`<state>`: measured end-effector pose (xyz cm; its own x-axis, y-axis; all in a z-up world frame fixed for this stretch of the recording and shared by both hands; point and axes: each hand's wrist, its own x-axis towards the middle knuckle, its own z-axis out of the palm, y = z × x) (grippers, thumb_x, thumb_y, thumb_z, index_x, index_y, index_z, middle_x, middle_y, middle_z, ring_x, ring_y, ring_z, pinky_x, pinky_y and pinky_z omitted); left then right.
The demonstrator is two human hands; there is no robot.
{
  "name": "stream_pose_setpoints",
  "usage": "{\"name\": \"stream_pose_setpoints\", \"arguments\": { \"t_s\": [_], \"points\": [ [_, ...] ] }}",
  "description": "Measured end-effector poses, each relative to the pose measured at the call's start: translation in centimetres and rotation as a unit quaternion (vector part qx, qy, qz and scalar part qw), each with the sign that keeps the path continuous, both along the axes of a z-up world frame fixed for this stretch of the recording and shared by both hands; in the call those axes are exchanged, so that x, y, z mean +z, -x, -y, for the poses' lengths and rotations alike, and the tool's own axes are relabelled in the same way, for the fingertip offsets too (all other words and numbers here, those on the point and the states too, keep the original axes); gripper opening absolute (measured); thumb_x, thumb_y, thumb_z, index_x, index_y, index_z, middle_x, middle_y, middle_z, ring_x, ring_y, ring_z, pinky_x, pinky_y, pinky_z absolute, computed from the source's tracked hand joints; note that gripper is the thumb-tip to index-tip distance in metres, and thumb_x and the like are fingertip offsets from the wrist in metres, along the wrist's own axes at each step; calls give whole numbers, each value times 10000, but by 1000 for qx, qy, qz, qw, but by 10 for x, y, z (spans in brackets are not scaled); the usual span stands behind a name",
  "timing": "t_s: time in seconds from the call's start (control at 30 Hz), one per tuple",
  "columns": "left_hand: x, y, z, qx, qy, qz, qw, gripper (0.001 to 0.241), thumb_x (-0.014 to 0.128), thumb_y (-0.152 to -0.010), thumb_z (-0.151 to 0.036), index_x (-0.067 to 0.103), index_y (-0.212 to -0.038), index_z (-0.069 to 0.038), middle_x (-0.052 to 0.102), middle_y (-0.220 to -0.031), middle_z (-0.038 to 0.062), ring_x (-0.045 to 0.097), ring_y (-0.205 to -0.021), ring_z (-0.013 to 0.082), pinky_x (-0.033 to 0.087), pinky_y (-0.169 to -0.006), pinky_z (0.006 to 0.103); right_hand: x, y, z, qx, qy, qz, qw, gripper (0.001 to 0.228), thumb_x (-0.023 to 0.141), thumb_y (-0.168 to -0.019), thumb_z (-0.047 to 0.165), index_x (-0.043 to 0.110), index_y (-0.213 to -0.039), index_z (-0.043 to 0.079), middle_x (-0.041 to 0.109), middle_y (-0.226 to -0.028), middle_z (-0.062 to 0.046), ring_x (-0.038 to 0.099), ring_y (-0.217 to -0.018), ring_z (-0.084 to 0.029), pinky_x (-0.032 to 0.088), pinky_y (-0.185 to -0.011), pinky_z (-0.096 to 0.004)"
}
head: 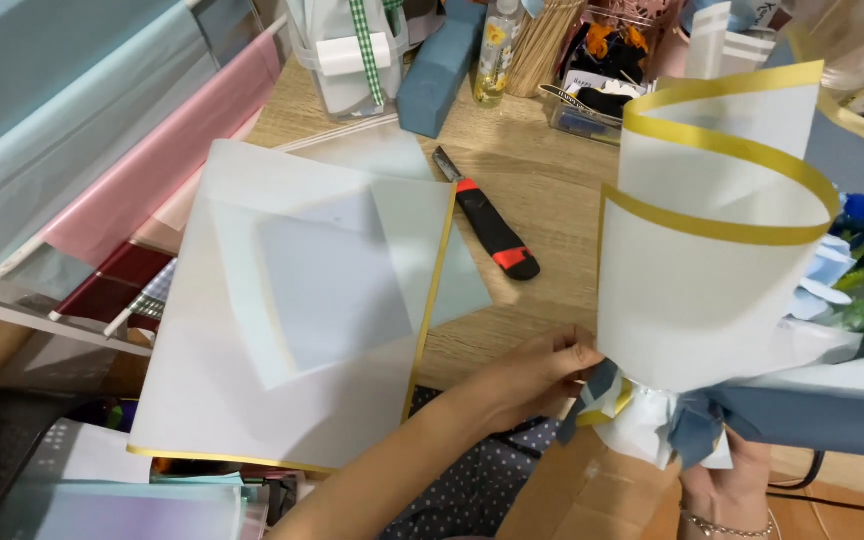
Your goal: The person wraps a bouquet of blue artificial flowers with a sheet of blue paper featuring a gold border. They fold the paper around the stems and secure it by hand, then pick up a smartphone from the cluttered table.
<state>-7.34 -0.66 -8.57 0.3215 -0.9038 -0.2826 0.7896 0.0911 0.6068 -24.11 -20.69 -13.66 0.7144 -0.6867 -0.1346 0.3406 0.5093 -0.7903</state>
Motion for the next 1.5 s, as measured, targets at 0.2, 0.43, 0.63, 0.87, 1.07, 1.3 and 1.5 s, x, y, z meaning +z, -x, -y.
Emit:
{"name": "stream_pose_setpoints", "arguments": {
  "t_s": [0.2, 0.43, 0.63, 0.87, 1.07, 1.3, 1.5],
  "points": [
    [65, -11, -14, 67, -125, 162, 977, 248, 677, -937, -353, 690, -1047, -131, 631, -894, -33, 564, -829, 90, 475, -817, 246, 12, -7, -9, 8, -22, -38, 999, 526, 690, -837, 184, 636, -1357, 119, 693, -1298, -19, 657, -1177, -183, 505, -1095, -347],
    [114, -29, -34, 15, -234, 209, 949, 496, 568, -913, -421, 688, -1315, -156, 725, -1241, 1, 647, -1109, 140, 475, -968, 276, 87, -46, -60, -19, 62, -65, 996, 605, 645, -813, 41, 557, -1412, 28, 648, -1343, -95, 621, -1234, -254, 508, -1074, -413],
    [137, -30, -54, -96, -134, 290, 943, 1161, 583, -649, -672, 238, -1609, -118, 412, -1627, 62, 376, -1488, 227, 308, -1196, 401, 93, -55, -71, 2, 147, -61, 987, 321, 648, -858, -64, 632, -1177, -30, 713, -1122, -154, 685, -1031, -261, 576, -1014, -399],
    [111, -35, -55, 19, -175, 196, 965, 755, 688, -735, -447, 591, -1412, -129, 688, -1341, 56, 639, -1210, 175, 489, -1010, 282, 147, -54, -87, 89, 340, -248, 903, 224, 674, -919, 109, 772, -1089, -1, 792, -1095, -129, 738, -1051, -211, 570, -987, -320],
    [99, -40, -64, 2, -252, 154, 955, 905, 618, -638, -630, 624, -1398, -139, 727, -1259, 64, 691, -1091, 189, 521, -908, 268, 149, -56, -88, 70, 389, -255, 883, 118, 731, -915, 82, 756, -1023, 40, 711, -895, -53, 647, -866, -143, 516, -826, -256],
    [93, -27, -71, 54, -205, 201, 956, 1070, 632, -493, -746, 641, -1364, -124, 723, -1290, 58, 684, -1153, 190, 518, -942, 296, 121, -64, -71, 127, 157, -63, 977, 508, 747, -816, -28, 492, -1231, 116, 717, -766, -166, 743, -720, -260, 593, -798, -366],
    [86, -19, -77, 88, -96, 159, 979, 932, 754, -600, -621, 622, -1320, -44, 725, -1215, 100, 696, -1078, 216, 545, -893, 325, 125, -72, -75, 156, 92, -46, 982, 694, 655, -770, -118, 482, -1428, 24, 643, -1247, -163, 621, -1064, -238, 500, -863, -328]
  ]
}}
